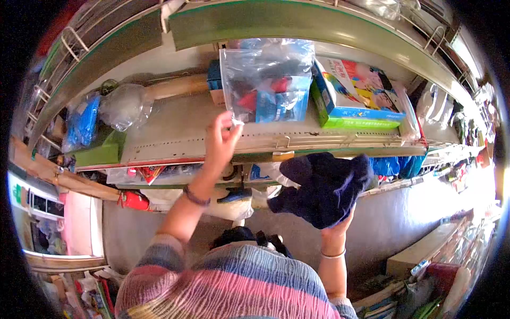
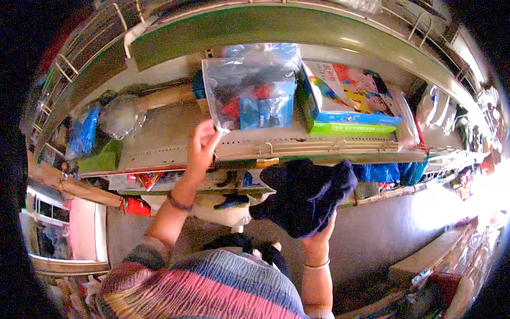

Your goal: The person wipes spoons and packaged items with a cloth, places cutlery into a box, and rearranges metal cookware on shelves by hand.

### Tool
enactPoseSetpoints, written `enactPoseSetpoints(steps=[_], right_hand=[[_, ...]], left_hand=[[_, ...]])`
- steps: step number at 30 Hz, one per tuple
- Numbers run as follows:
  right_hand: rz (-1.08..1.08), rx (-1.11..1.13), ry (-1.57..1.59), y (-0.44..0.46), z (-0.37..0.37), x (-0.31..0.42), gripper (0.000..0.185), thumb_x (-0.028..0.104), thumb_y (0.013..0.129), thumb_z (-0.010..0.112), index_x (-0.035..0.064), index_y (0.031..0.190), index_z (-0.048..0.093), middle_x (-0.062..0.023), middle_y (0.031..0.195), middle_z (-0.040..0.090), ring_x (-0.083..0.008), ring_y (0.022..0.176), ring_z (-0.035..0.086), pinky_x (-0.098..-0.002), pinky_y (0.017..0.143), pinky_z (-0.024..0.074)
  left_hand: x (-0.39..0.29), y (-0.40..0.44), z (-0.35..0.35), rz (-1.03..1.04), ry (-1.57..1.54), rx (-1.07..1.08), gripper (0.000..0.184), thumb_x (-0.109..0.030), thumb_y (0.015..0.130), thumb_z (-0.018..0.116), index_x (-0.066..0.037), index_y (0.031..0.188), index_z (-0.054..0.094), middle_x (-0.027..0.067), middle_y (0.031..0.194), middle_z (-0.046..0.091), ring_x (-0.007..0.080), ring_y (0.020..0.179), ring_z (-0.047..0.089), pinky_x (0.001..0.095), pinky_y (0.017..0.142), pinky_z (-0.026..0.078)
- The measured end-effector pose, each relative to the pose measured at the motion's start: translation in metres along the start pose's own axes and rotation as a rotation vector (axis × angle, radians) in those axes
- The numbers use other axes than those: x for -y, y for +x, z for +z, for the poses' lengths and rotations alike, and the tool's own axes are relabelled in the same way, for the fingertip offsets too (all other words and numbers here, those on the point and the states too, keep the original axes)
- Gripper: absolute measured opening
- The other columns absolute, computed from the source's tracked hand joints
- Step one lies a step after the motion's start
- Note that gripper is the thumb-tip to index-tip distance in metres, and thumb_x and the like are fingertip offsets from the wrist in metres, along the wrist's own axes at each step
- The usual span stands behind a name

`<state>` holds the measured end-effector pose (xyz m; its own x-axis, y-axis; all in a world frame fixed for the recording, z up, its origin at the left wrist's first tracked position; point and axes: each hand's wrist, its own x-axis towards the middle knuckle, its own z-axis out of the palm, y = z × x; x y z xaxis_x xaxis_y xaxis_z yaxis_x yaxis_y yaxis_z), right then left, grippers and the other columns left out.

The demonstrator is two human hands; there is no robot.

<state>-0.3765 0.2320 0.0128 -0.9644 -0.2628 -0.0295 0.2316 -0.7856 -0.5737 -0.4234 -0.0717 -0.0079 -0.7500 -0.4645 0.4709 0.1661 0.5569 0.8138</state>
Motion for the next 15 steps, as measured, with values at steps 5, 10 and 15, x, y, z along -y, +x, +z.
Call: enactPoseSetpoints(steps=[5,10,15], right_hand=[[0.013,0.228,0.242,0.006,0.012,-0.023,0.065,0.048,0.086,0.045,0.0102,0.137,0.030,-0.0107,0.137,0.037,-0.0297,0.125,0.036,-0.0459,0.105,0.0267],[0.131,0.050,-0.066,-0.001,0.016,-0.030,0.066,0.043,0.082,0.050,0.0072,0.135,0.033,-0.0125,0.135,0.040,-0.0309,0.123,0.039,-0.0464,0.104,0.0288],[0.070,0.012,-0.028,0.010,0.029,-0.019,0.068,0.042,0.080,0.051,0.0045,0.133,0.034,-0.0139,0.132,0.043,-0.0328,0.119,0.042,-0.0468,0.103,0.0304]], left_hand=[[0.076,0.080,0.016,0.039,0.174,-0.110,0.038,-0.034,0.077,0.068,-0.002,0.095,0.058,0.0093,0.072,0.062,0.0252,0.064,0.058,0.0362,0.061,0.047],[0.038,0.106,0.006,-0.012,-0.036,0.125,0.029,-0.031,0.079,0.068,-0.003,0.076,0.062,0.0041,0.063,0.060,0.0143,0.056,0.053,0.0287,0.055,0.043],[-0.033,0.112,-0.026,-0.283,-0.980,0.382,0.012,-0.017,0.080,0.066,-0.006,0.080,0.062,0.0008,0.074,0.061,0.0089,0.065,0.056,0.0222,0.058,0.043]])
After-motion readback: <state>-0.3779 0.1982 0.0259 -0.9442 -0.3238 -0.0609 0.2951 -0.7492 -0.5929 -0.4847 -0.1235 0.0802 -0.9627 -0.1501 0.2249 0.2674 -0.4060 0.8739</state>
